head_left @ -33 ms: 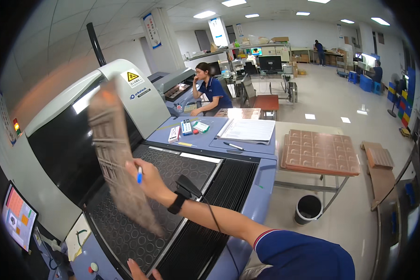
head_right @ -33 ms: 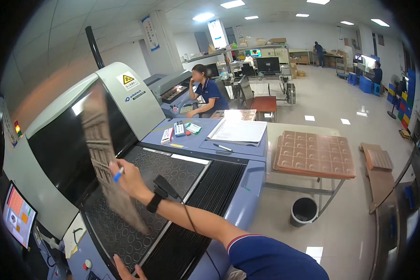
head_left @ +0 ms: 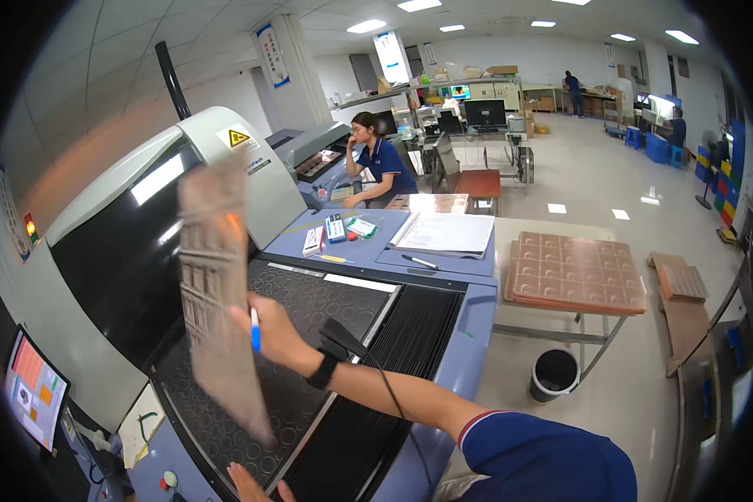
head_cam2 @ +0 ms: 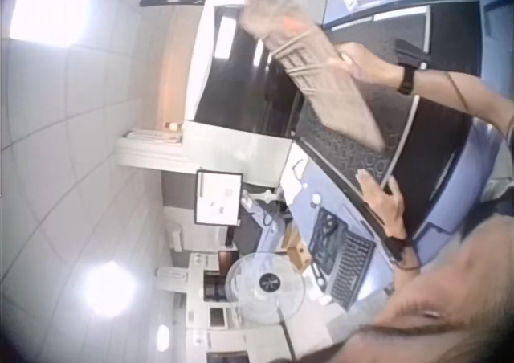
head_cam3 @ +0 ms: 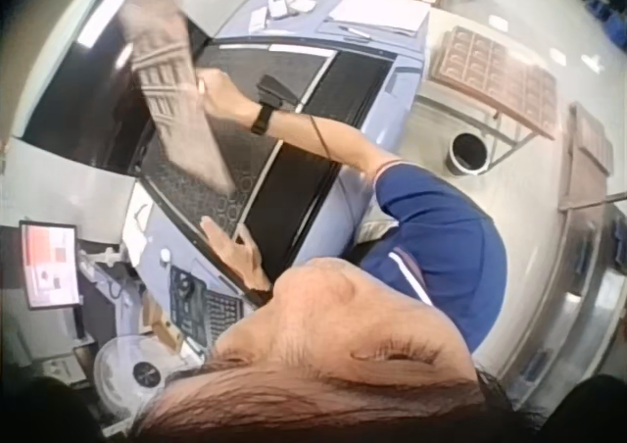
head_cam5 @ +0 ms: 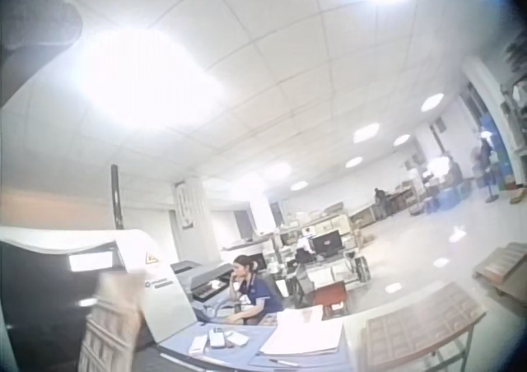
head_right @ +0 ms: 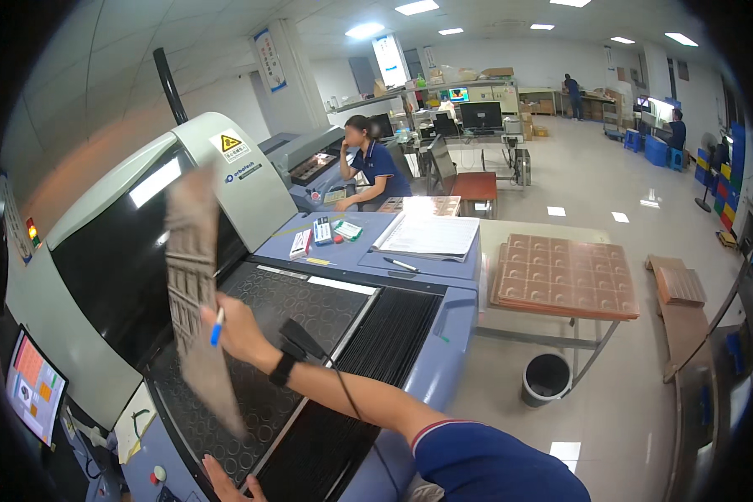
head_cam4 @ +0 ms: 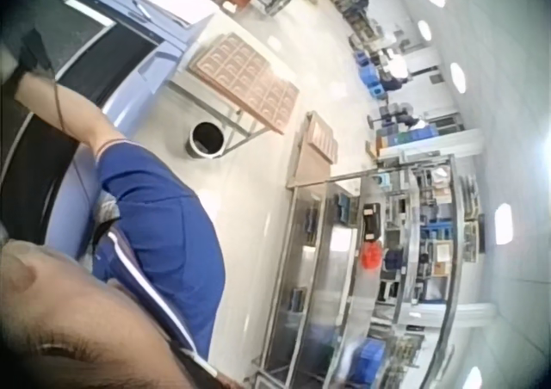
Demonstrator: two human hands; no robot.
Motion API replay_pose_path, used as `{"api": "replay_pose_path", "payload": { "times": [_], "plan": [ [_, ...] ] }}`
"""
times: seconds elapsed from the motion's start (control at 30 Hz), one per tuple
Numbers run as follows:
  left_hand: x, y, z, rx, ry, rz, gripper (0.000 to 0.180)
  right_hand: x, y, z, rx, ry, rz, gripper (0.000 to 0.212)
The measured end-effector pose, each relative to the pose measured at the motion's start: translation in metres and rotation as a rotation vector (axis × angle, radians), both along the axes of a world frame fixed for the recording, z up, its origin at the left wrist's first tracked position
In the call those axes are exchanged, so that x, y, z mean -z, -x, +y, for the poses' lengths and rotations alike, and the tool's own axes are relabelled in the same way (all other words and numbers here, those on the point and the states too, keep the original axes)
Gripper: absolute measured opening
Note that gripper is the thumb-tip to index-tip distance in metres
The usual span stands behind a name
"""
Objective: Marking specific locations on copper sheets using a pen on a conveyor-like machine surface.
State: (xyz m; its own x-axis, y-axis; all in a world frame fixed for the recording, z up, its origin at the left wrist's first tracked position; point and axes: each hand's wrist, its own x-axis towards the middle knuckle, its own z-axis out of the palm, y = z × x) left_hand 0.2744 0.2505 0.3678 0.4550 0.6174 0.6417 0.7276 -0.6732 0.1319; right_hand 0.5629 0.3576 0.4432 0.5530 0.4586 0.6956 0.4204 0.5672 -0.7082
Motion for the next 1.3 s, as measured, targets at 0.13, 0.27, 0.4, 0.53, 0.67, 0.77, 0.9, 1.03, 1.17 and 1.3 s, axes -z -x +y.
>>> {"api": "replay_pose_path", "payload": {
  "times": [0.13,0.27,0.4,0.53,0.67,0.77,0.9,1.03,1.17,1.3],
  "plan": [
    [0.019,0.012,0.013,-0.095,-0.102,-0.018,0.059,0.037,0.032,-0.018,-0.431,0.146,0.47,0.015],
    [0.021,0.015,0.025,0.024,0.024,-0.174,0.051,0.113,0.018,-0.001,-0.499,0.396,0.724,0.011],
    [0.037,0.029,0.044,-0.135,0.375,-0.144,0.05,0.141,0.046,-0.055,-0.93,0.691,0.881,0.027],
    [0.088,0.038,0.062,-0.193,0.375,0.097,0.064,0.113,0.053,-0.065,-0.608,0.664,-0.198,0.047],
    [0.069,0.029,0.059,-0.304,0.454,0.081,0.064,0.174,0.029,-0.025,-0.118,0.654,-1.083,0.051],
    [0.066,0.044,0.05,-0.395,0.418,0.065,0.063,0.154,0.061,-0.042,-0.312,0.755,-1.026,0.058],
    [0.058,0.051,0.038,-0.42,0.428,0.137,0.062,0.162,0.076,-0.054,-0.33,0.61,-1.083,0.064],
    [0.024,0.061,-0.007,-0.416,0.424,-0.013,0.057,0.156,0.068,-0.049,-0.418,0.654,-1.02,0.065],
    [0.037,0.127,-0.061,-0.831,0.216,-0.12,0.057,0.141,0.063,-0.056,-0.433,0.678,-0.978,0.061],
    [0.063,0.187,-0.086,-1.222,0.363,-0.066,0.047,0.158,0.058,-0.055,-0.346,0.597,-1.044,0.06]
  ]
}}
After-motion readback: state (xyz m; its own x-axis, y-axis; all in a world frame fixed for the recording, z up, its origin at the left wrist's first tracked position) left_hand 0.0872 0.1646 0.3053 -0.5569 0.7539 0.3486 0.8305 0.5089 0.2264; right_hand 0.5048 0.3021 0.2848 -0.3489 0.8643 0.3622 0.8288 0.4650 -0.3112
